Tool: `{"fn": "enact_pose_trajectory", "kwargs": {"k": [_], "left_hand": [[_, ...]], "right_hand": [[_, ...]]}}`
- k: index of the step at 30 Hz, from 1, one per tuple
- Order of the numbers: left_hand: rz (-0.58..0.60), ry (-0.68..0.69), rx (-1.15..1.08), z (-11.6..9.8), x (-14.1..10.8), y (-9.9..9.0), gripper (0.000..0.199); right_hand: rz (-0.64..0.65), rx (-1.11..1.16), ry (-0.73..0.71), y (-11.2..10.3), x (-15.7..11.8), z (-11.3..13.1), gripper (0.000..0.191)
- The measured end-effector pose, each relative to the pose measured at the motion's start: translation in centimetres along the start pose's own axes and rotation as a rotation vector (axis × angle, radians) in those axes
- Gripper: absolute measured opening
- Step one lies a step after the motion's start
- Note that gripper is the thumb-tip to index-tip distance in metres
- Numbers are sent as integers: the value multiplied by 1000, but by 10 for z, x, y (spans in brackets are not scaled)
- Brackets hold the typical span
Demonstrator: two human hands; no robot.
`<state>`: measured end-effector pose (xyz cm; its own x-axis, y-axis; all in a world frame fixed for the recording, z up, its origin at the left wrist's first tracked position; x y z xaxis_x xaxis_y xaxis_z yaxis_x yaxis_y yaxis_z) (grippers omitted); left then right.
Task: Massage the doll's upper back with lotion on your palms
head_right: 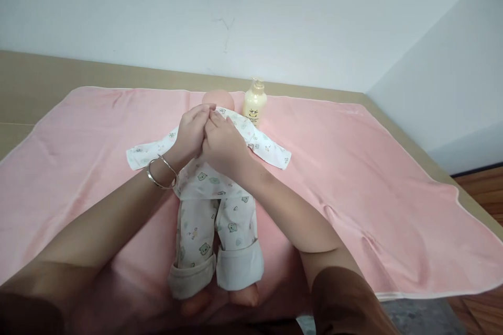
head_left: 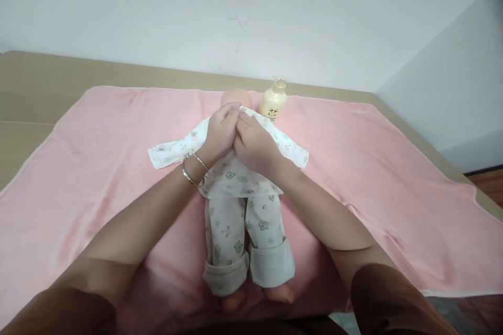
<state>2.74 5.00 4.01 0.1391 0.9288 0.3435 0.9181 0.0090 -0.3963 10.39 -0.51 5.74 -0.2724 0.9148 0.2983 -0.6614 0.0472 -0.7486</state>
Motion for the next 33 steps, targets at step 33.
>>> {"fn": "enact_pose_trajectory", "kwargs": {"k": [33], "left_hand": [[-50, 8, 488, 37, -18, 6, 52]], "right_hand": [[-41, -132, 176, 11, 14, -56, 57]]}}
Point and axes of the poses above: each hand's wrist, its own x-axis towards the middle knuckle, its own y-axis out of the palm, z = x × y, the point moved 7 cm from there along x, towards the middle knuckle, and after that the axes turned 11 degrees about x, right-handed, at the moved point
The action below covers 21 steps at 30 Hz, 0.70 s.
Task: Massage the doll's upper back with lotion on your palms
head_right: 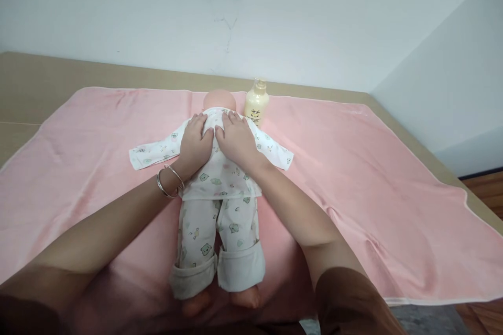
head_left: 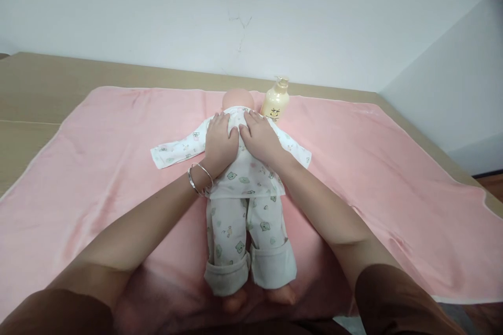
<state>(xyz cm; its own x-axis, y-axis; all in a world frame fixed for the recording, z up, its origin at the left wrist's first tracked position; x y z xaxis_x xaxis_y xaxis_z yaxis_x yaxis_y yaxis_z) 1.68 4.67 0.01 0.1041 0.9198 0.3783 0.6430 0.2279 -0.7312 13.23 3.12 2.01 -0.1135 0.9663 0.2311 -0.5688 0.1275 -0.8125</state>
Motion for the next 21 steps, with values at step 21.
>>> {"fn": "enact_pose_trajectory", "kwargs": {"k": [21], "left_hand": [[123, 140, 303, -4, 13, 2, 52]], "right_hand": [[-45, -93, 66, -1, -4, -1, 55]]}}
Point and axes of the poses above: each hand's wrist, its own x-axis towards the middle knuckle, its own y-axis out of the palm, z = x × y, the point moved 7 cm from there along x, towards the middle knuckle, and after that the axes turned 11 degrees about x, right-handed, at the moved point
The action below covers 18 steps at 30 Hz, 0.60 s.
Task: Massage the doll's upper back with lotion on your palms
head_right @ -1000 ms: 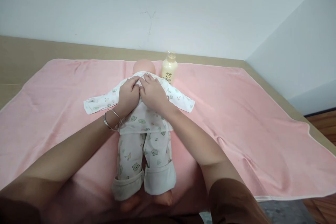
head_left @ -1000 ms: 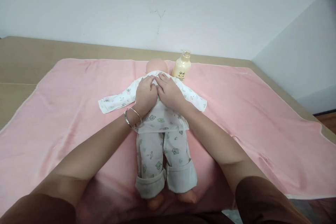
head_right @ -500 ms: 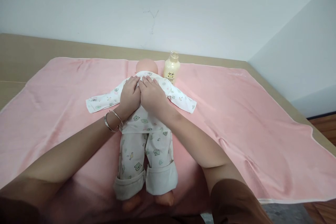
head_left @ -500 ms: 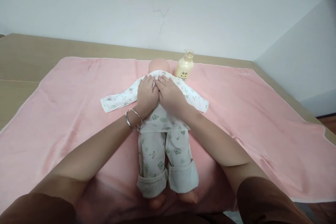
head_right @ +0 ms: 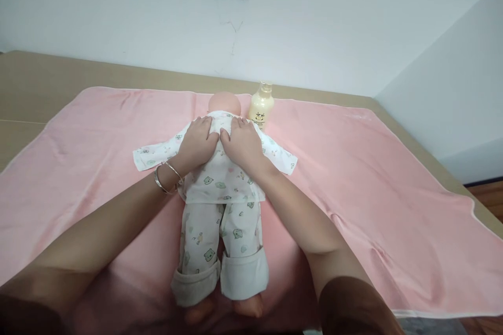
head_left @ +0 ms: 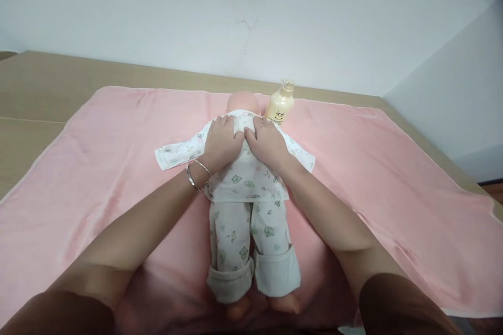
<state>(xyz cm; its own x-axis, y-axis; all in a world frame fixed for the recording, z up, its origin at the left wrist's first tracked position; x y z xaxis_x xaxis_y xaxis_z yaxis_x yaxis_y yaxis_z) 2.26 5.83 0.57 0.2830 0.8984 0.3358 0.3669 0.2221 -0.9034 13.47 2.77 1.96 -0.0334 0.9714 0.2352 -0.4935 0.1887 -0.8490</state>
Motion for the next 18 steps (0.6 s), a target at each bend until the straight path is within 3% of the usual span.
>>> {"fn": "enact_pose_trajectory", "kwargs": {"k": [5, 9, 12, 14, 18], "left_hand": [[37, 53, 131, -7, -2, -7, 44], [-50, 161, 177, -31, -22, -8, 44], [-115, 164, 169, -32, -26, -9, 46], [-92, 172, 157, -26, -20, -8, 41], [66, 180, 147, -11, 0, -5, 32]], "right_hand": [[-33, -207, -59, -5, -13, 17, 50], [78, -107, -71, -3, 1, 5, 49], [129, -66, -96, -1, 11, -3, 51], [110, -102, -112, 0, 9, -1, 53], [66, -199, -168, -1, -8, 18, 50]]}}
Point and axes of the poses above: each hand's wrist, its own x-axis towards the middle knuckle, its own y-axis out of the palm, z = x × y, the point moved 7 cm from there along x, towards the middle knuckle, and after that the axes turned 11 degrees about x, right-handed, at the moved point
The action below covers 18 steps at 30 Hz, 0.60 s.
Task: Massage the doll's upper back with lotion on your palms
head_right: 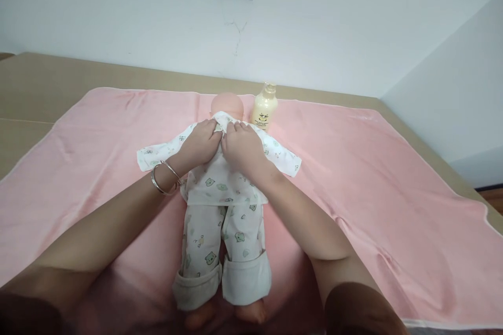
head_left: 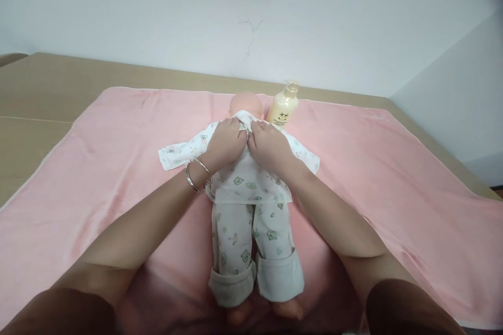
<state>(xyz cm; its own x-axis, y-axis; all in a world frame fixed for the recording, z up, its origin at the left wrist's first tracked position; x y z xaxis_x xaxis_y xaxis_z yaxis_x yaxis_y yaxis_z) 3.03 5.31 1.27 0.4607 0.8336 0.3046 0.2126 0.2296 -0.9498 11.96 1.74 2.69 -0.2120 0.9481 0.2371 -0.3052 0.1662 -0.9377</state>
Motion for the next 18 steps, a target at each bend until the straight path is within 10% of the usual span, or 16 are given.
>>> {"fn": "enact_pose_trajectory", "kwargs": {"k": [12, 18], "left_hand": [[-93, 14, 198, -43, -34, -14, 49], [-45, 58, 53, -18, -10, -14, 42]], "right_hand": [[63, 202, 196, 6, 21, -38, 49], [49, 65, 131, 2, 6, -16, 50]]}}
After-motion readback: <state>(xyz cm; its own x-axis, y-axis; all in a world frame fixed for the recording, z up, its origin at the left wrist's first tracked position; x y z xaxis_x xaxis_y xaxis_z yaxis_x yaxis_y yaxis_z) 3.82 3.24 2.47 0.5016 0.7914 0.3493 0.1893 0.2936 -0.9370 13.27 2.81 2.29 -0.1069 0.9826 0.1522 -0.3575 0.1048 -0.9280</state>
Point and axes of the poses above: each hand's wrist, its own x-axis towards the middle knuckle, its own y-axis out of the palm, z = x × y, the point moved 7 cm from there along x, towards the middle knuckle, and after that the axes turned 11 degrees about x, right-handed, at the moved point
